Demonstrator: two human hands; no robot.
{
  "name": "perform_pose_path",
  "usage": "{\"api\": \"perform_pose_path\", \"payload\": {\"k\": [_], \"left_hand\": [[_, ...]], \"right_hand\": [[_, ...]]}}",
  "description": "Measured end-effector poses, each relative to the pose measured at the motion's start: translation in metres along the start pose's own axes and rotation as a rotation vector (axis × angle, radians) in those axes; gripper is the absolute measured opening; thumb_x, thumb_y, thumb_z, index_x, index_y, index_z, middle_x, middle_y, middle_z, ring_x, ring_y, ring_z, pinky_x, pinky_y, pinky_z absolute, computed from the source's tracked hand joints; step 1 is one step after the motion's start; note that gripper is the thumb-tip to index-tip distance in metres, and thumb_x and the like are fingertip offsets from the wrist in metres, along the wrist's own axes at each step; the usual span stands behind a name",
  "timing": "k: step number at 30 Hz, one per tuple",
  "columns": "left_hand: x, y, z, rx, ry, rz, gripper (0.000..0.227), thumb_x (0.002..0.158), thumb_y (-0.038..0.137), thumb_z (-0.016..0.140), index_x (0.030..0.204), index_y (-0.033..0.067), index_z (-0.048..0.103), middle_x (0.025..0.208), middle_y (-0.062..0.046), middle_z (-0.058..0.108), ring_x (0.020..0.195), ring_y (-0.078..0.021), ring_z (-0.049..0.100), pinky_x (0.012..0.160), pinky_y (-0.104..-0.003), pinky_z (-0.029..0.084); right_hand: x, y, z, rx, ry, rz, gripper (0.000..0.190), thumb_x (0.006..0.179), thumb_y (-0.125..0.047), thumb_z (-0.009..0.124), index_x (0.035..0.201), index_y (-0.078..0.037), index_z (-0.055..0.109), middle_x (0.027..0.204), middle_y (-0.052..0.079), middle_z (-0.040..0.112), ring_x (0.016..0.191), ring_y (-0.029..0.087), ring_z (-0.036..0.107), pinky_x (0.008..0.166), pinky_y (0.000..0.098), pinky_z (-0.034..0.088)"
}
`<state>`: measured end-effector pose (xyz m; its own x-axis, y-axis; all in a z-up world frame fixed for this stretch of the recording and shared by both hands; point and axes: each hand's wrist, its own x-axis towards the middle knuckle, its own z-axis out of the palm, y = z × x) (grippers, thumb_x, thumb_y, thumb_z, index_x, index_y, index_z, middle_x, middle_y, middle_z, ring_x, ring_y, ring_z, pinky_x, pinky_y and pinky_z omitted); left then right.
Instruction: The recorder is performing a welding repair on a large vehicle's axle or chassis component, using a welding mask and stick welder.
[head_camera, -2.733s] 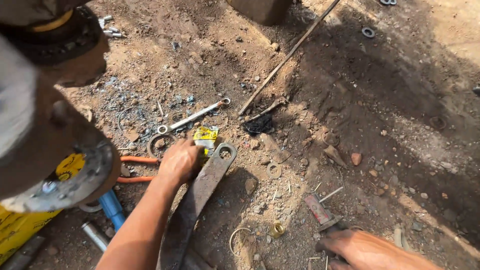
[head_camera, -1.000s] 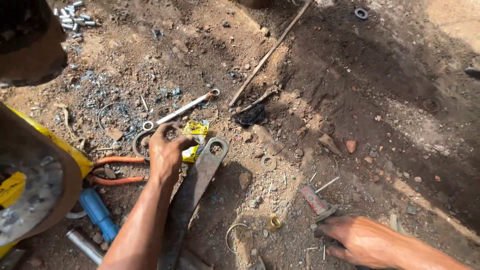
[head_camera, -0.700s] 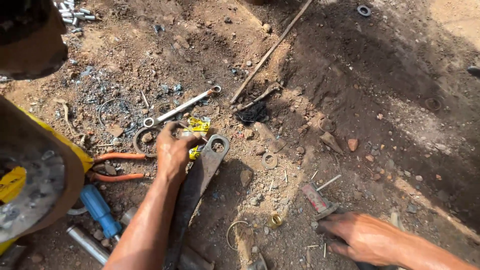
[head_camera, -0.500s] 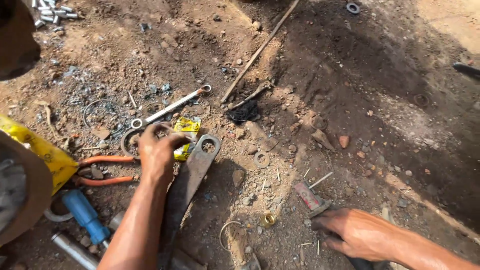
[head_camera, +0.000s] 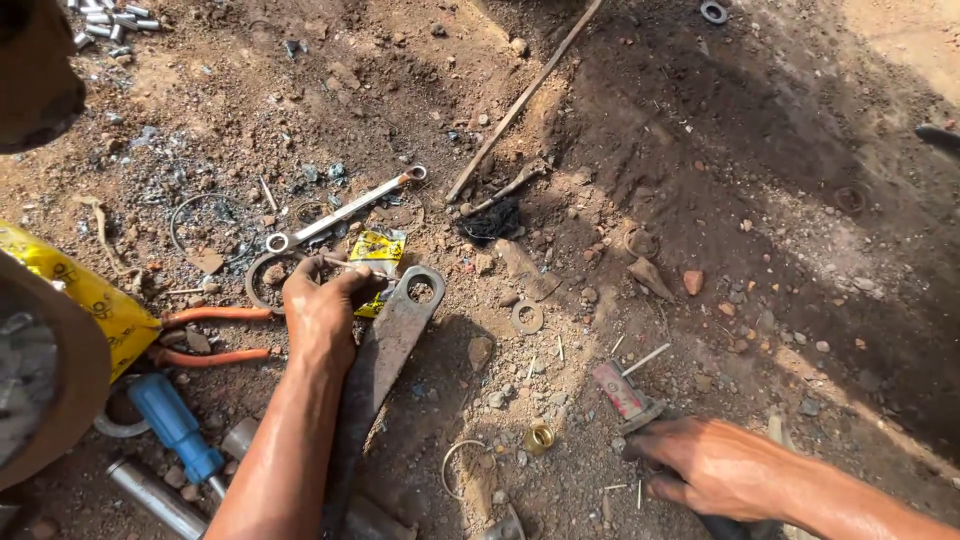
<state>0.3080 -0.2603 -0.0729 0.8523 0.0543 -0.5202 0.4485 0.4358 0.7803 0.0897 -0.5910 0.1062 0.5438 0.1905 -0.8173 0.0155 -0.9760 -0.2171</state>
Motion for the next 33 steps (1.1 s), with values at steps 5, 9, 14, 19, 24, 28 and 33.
{"api": "perform_pose_path", "payload": {"k": [5, 9, 14, 19, 24, 28, 33], "left_hand": [[-0.008, 0.01, 0.005, 0.236, 0.047, 0.044, 0.049, 0.083, -0.003, 0.072, 0.129, -0.0029, 0.057, 0.11, -0.022, 0.072, 0.088, -0.0254, 0.077, 0.079, -0.033, 0.064], [-0.015, 0.02, 0.01, 0.258, 0.093, -0.06, 0.055, 0.082, 0.0, 0.072, 0.133, 0.0046, 0.052, 0.106, -0.022, 0.074, 0.093, -0.0248, 0.077, 0.084, -0.032, 0.064], [-0.003, 0.004, 0.005, 0.414, -0.068, 0.108, 0.037, 0.085, 0.002, 0.073, 0.12, -0.0003, 0.061, 0.106, -0.022, 0.076, 0.095, -0.024, 0.077, 0.085, -0.033, 0.064], [-0.002, 0.01, 0.005, 0.313, 0.007, 0.075, 0.036, 0.085, 0.004, 0.068, 0.12, 0.0038, 0.06, 0.102, -0.022, 0.076, 0.092, -0.0265, 0.079, 0.08, -0.033, 0.066], [0.012, 0.0, -0.001, 0.68, -0.054, 0.192, 0.043, 0.081, 0.011, 0.08, 0.12, 0.0023, 0.063, 0.098, -0.019, 0.073, 0.083, -0.0266, 0.071, 0.069, -0.038, 0.06], [0.007, -0.02, -0.004, 0.707, -0.071, 0.522, 0.039, 0.089, 0.009, 0.075, 0.122, -0.0055, 0.06, 0.106, -0.021, 0.07, 0.088, -0.0222, 0.072, 0.068, -0.034, 0.061], [-0.02, 0.033, 0.022, 0.631, -0.047, 0.094, 0.035, 0.089, 0.008, 0.069, 0.123, 0.0005, 0.061, 0.105, -0.021, 0.076, 0.08, -0.0223, 0.075, 0.06, -0.04, 0.055]], "right_hand": [[0.005, 0.013, 0.008, -0.014, 0.023, -0.016, 0.052, 0.09, -0.033, 0.07, 0.136, -0.01, 0.061, 0.141, 0.014, 0.061, 0.12, 0.034, 0.061, 0.101, 0.0437, 0.051], [0.001, -0.006, -0.007, -0.015, -0.049, 0.075, 0.052, 0.09, -0.034, 0.066, 0.138, -0.013, 0.058, 0.136, 0.01, 0.061, 0.123, 0.03, 0.061, 0.105, 0.0405, 0.05], [0.006, 0.014, 0.011, -0.052, 0.011, -0.009, 0.053, 0.088, -0.031, 0.07, 0.137, -0.013, 0.06, 0.141, 0.013, 0.06, 0.123, 0.034, 0.059, 0.102, 0.0439, 0.049], [0.002, -0.007, -0.009, -0.01, 0.006, 0.021, 0.054, 0.087, -0.03, 0.067, 0.138, -0.014, 0.059, 0.141, 0.01, 0.062, 0.121, 0.032, 0.062, 0.102, 0.0422, 0.05], [0.005, 0.021, 0.013, -0.044, 0.1, -0.059, 0.052, 0.088, -0.032, 0.071, 0.134, -0.008, 0.062, 0.139, 0.015, 0.062, 0.118, 0.036, 0.062, 0.099, 0.044, 0.051], [0.0, 0.015, 0.009, -0.042, 0.071, -0.048, 0.054, 0.088, -0.035, 0.072, 0.133, -0.006, 0.062, 0.133, 0.017, 0.064, 0.115, 0.037, 0.063, 0.098, 0.0443, 0.052], [-0.007, 0.006, -0.004, -0.025, 0.009, 0.029, 0.053, 0.089, -0.033, 0.069, 0.132, -0.004, 0.061, 0.118, 0.018, 0.067, 0.108, 0.035, 0.067, 0.095, 0.0437, 0.055]]}}
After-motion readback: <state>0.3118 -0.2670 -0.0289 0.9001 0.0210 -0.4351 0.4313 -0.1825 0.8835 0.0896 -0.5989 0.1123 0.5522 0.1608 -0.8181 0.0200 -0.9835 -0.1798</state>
